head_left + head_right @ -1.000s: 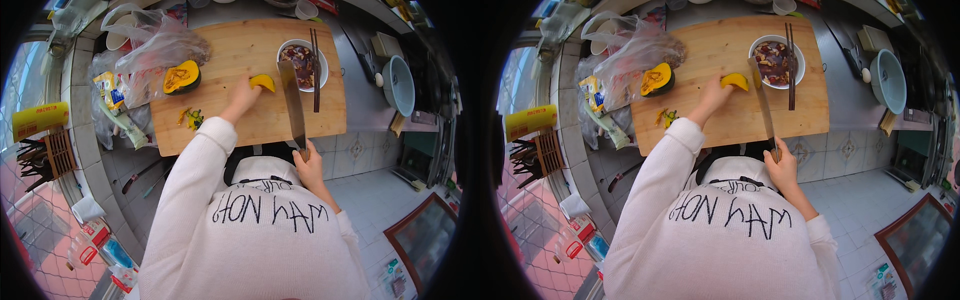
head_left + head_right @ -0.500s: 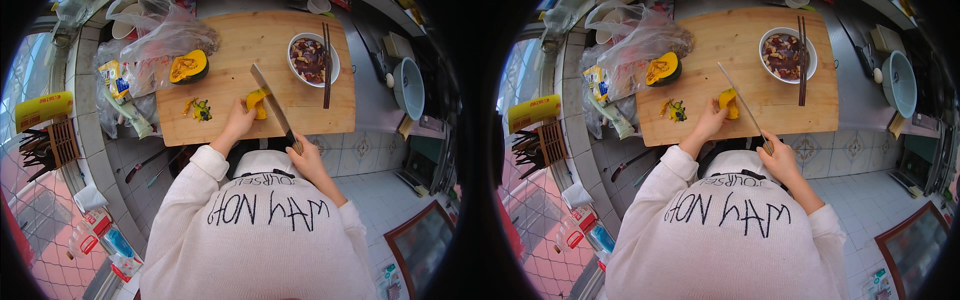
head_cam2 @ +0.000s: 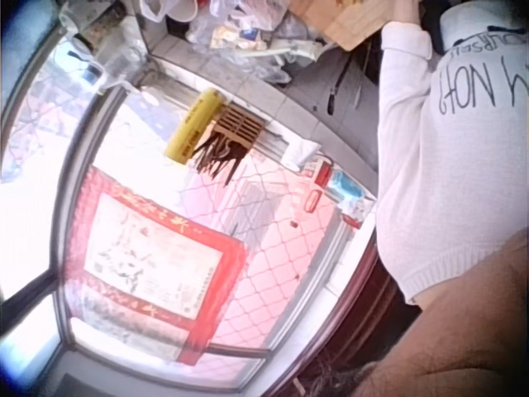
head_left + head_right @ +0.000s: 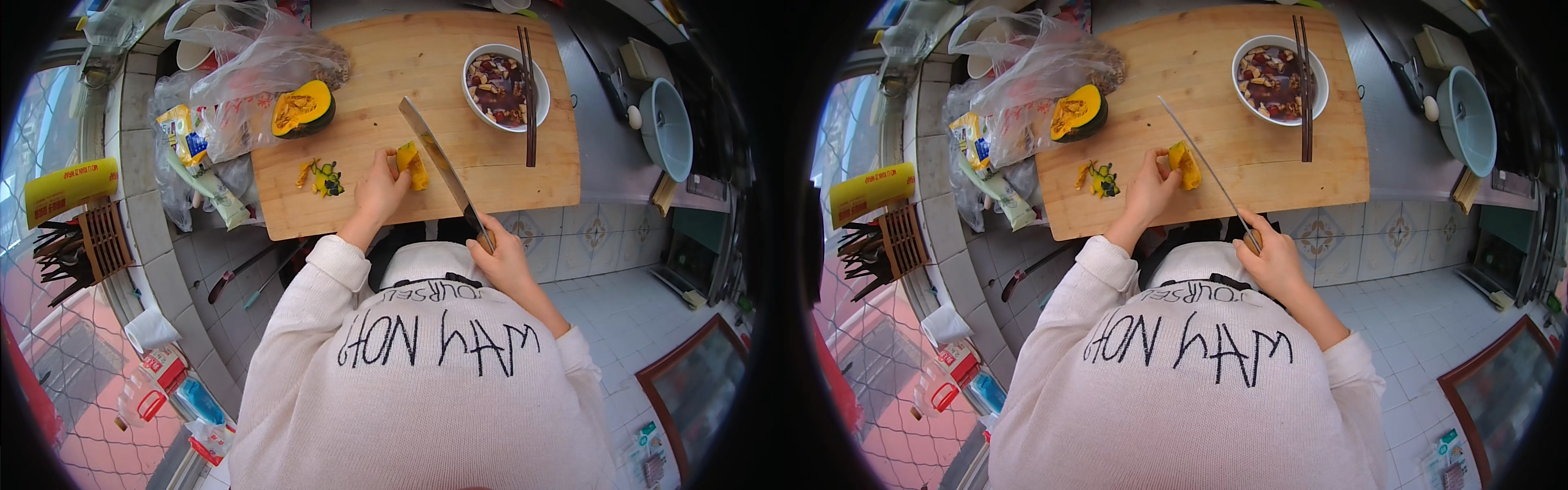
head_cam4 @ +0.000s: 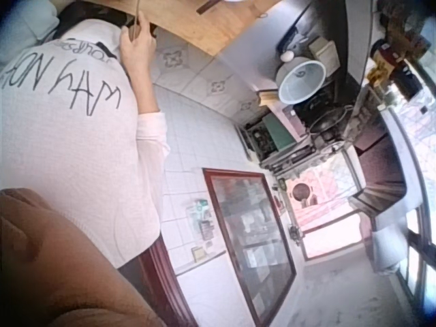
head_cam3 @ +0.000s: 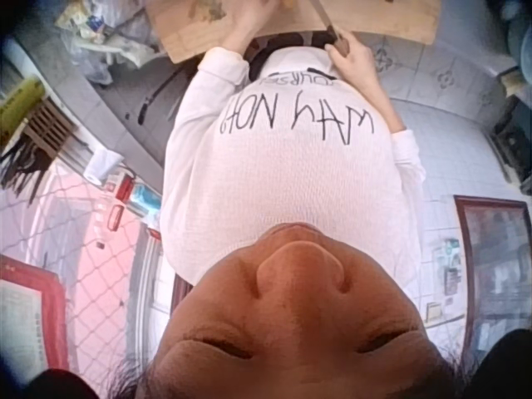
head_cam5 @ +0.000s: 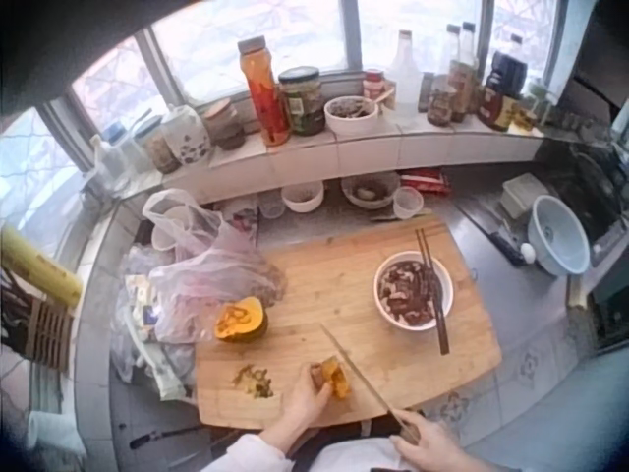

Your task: The person uses a cleaver to slice a piece of pumpkin into small cubes on a wooden cutting board. The person then uses chopsticks to stir a bowl of marinated meat.

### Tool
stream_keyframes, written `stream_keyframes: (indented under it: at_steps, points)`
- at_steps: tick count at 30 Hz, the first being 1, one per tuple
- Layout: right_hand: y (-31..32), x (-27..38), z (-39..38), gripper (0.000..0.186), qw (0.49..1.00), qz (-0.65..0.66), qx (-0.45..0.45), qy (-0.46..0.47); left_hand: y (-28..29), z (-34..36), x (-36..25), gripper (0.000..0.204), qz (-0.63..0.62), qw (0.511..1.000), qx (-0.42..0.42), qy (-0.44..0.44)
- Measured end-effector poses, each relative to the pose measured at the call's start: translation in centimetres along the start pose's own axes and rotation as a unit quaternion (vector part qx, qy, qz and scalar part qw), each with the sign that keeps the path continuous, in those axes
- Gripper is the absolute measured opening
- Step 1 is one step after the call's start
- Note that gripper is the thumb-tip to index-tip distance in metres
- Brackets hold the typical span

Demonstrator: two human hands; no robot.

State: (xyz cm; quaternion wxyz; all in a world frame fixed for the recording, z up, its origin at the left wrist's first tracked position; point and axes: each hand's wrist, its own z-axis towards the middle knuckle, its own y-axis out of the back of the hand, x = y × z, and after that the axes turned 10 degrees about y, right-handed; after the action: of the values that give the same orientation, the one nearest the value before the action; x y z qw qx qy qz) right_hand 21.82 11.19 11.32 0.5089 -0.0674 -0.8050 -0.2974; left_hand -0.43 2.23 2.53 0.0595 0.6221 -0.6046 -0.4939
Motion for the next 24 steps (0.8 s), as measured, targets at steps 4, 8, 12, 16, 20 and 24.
stream_keyframes:
  at_steps: [4,8,12,16,20,24]
  points:
    - [0.3,0.6,-0.2,0.048,1.0,-0.007,0.011,0.001,-0.6,0.5,0.5,0.046,-0.072,0.997,0.027,0.024]
    - [0.5,0.7,-0.5,0.049,0.999,-0.03,0.02,0.016,-1.9,0.5,1.0,0.046,-0.123,0.991,0.043,0.04]
    - [1.2,1.2,-0.5,0.048,0.998,-0.046,0.038,0.012,-1.3,-0.4,0.4,0.046,-0.108,0.993,0.02,0.037]
    - [2.8,1.6,-0.3,0.048,0.993,-0.094,0.064,0.034,-0.2,0.9,1.9,0.038,-0.229,0.973,-0.029,-0.003]
    - [3.6,2.7,0.3,0.047,0.987,-0.124,0.084,0.053,2.9,1.2,-0.1,0.033,-0.351,0.924,-0.113,-0.096]
    - [3.6,3.6,1.1,0.047,0.984,-0.135,0.107,0.048,5.7,-0.2,-3.4,0.04,-0.415,0.887,-0.136,-0.15]
